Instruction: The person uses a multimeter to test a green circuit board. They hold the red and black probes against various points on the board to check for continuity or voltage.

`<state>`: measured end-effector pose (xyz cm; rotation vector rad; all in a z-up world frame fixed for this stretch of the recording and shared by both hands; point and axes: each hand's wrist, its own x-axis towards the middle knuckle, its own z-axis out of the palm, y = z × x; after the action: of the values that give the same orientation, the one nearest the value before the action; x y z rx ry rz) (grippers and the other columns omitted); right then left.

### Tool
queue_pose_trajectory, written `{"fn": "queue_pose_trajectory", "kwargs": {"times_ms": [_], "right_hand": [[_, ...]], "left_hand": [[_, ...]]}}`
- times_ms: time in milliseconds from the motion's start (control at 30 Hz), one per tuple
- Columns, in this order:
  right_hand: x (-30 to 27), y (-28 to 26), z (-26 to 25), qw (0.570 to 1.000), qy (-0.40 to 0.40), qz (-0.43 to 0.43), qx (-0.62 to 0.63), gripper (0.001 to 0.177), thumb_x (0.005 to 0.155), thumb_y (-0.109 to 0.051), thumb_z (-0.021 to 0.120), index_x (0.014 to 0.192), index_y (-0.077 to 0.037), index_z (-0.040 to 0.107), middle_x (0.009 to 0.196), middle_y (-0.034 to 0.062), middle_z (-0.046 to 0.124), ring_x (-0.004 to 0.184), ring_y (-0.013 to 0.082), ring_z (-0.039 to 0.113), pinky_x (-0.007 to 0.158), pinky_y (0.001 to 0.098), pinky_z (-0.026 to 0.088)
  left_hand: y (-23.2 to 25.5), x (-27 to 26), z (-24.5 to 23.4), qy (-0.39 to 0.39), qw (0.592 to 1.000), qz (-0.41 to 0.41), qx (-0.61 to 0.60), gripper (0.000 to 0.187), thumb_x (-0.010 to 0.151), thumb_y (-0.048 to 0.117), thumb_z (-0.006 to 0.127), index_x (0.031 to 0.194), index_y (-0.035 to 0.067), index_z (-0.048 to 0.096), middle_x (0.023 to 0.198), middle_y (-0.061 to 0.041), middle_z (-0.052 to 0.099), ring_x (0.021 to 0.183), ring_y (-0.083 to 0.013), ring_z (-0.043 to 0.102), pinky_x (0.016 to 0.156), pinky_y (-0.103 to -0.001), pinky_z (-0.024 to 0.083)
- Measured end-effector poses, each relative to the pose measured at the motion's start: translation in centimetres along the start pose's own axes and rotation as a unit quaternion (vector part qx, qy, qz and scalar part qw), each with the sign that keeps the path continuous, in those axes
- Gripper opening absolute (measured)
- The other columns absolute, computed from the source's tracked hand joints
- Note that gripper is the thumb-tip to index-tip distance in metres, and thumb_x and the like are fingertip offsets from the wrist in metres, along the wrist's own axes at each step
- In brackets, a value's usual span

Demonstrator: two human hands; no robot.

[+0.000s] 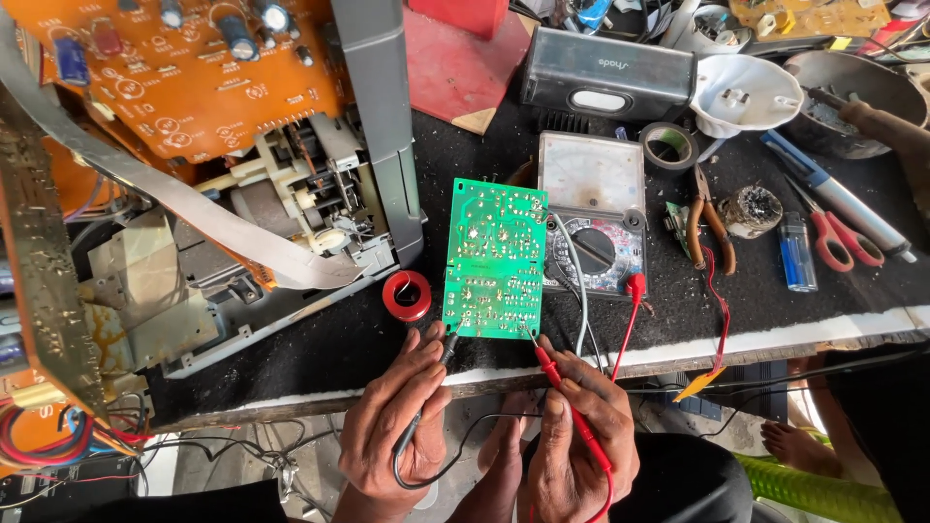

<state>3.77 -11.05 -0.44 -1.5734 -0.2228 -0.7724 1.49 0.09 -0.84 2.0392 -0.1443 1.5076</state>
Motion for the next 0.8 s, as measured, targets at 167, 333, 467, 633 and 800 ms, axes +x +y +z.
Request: {"fn": "queue_pose_trajectory", "kwargs": {"times_ms": [167,333,467,633,800], "right_hand": [[0.0,-0.1,0.3,1.000,-0.003,-0.027,0.002,0.009,0.098,-0.008,0.061,0.100,0.001,0.060,0.106,0.0274,0.069,0.105,0.0365,0.076,0.098,0.0393,0.065],[0.1,0.4,0.0,0.998,-0.020,-0.054,0.024,0.010,0.097,-0.007,0.061,0.099,0.003,0.060,0.105,0.0276,0.065,0.106,0.0438,0.077,0.101,0.0459,0.067],[0.3,0.7,0.0,0.994,-0.017,-0.102,0.029,0.015,0.092,-0.014,0.067,0.097,0.001,0.064,0.088,0.0199,0.068,0.082,0.0317,0.073,0.082,0.0383,0.062],[1.8,-1.6,0.0,0.999,-0.022,-0.036,-0.001,0.014,0.093,-0.013,0.067,0.100,0.000,0.067,0.090,0.0187,0.073,0.082,0.0237,0.072,0.077,0.0257,0.057],[2.7,-2.0,0.8,0.994,-0.066,-0.068,0.052,0.019,0.098,-0.016,0.056,0.103,0.001,0.065,0.085,0.0199,0.070,0.077,0.0248,0.073,0.074,0.0282,0.060]], "left_hand": [[-0.4,-0.2,0.0,0.001,1.000,0.009,-0.004,0.021,0.104,0.011,0.053,0.110,-0.006,0.063,0.106,-0.024,0.071,0.100,-0.0375,0.081,0.097,-0.045,0.070],[-0.3,-0.2,-0.1,-0.009,1.000,0.011,-0.010,0.020,0.103,0.010,0.054,0.111,-0.006,0.064,0.107,-0.024,0.071,0.102,-0.0386,0.080,0.098,-0.047,0.070],[-0.4,-0.3,-0.1,-0.009,1.000,0.011,-0.009,0.021,0.103,0.010,0.054,0.109,-0.007,0.063,0.106,-0.025,0.071,0.101,-0.0385,0.080,0.096,-0.047,0.070],[-0.2,-0.3,0.0,-0.009,1.000,0.001,-0.012,0.020,0.103,0.010,0.054,0.109,-0.007,0.064,0.105,-0.025,0.071,0.101,-0.0386,0.080,0.096,-0.047,0.070],[0.0,-0.4,0.5,0.010,1.000,-0.003,0.005,0.021,0.102,0.011,0.054,0.104,-0.007,0.065,0.102,-0.023,0.071,0.098,-0.0353,0.080,0.094,-0.044,0.071]]}}
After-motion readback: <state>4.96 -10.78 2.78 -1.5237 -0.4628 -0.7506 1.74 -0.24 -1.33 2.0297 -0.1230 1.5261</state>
